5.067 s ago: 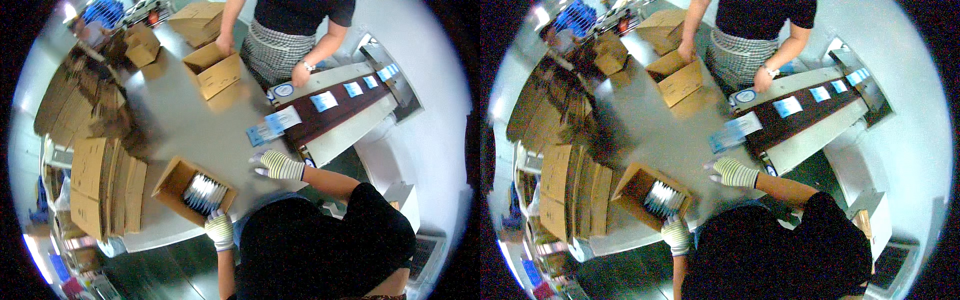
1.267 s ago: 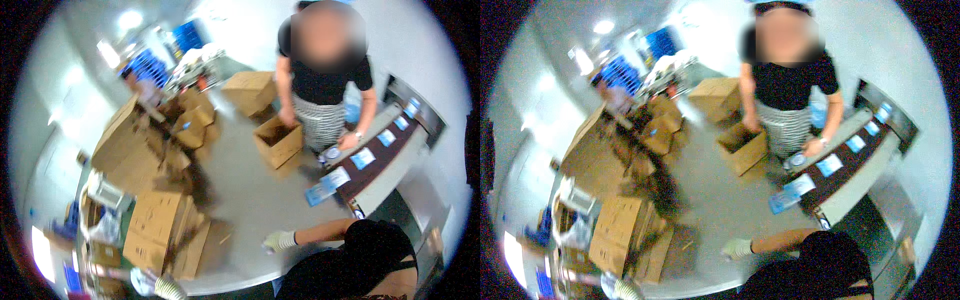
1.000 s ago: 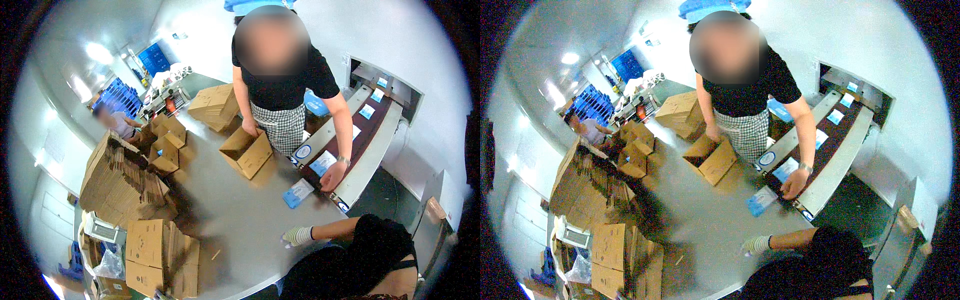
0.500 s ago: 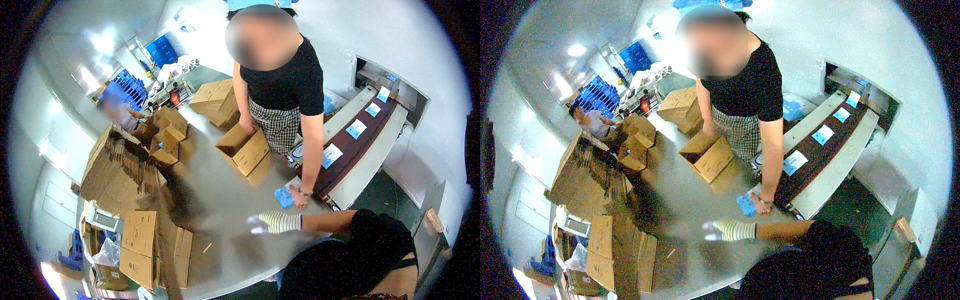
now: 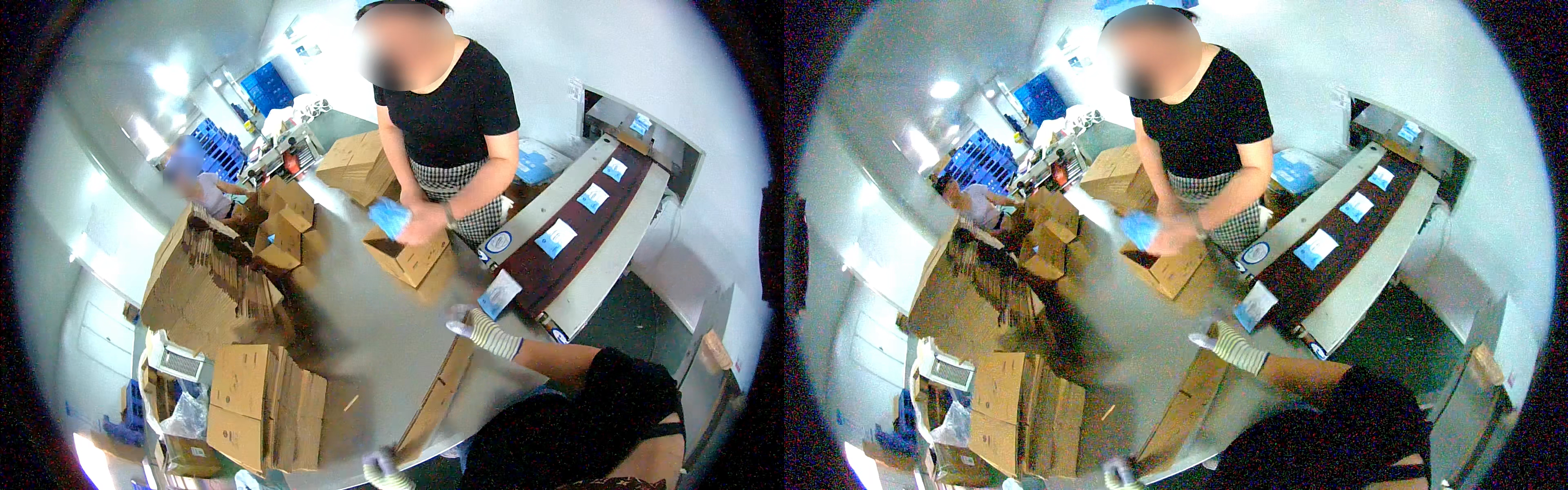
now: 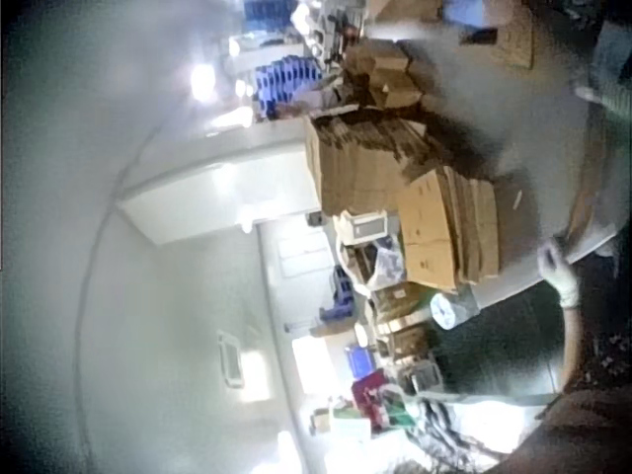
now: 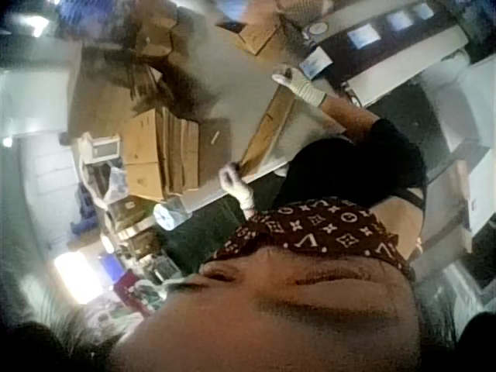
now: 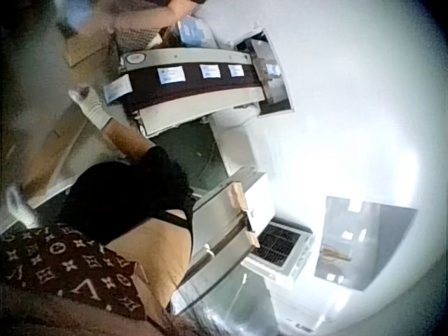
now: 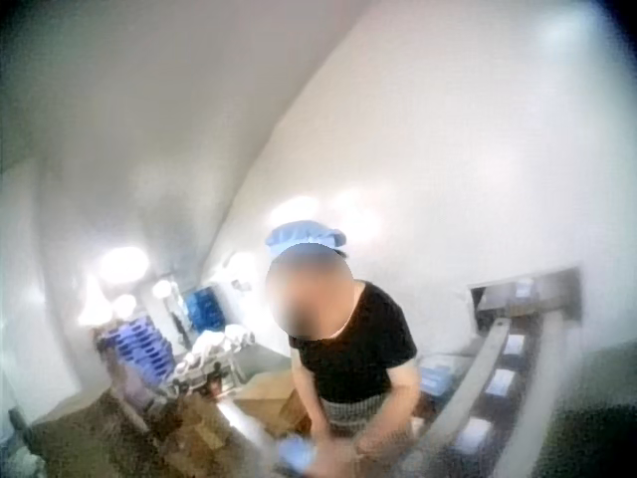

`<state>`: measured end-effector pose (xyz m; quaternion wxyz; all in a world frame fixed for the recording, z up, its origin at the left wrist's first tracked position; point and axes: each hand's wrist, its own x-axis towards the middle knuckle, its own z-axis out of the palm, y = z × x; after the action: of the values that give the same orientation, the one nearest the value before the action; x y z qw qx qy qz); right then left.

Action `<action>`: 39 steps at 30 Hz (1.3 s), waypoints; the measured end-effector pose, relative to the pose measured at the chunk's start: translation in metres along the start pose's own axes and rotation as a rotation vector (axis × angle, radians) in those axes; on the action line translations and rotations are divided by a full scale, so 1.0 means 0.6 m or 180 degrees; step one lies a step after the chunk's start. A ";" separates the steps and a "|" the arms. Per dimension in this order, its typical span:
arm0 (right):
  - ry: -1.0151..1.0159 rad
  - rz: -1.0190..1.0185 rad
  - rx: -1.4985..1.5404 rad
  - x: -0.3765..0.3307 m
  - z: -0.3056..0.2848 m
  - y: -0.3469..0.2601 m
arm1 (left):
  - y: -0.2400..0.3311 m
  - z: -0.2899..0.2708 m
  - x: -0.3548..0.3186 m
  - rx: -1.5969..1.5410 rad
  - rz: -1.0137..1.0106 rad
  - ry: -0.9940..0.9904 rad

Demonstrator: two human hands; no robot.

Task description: The person takes small packaged items from a conveyor belt and places them into cardboard boxes on a metal table, eventually folding and closing a box.

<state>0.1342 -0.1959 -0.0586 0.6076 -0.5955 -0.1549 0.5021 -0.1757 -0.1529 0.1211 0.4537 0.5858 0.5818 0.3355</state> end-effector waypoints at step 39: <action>-0.2051 0.0350 -0.1863 0.073 0.094 -0.016 | -0.133 0.139 0.111 0.3101 0.2809 -0.1831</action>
<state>0.1133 -0.1269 -0.0542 0.3063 -0.5629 -0.4403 0.6288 -0.1228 -0.1061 0.0081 0.0980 0.9676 0.2317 0.0222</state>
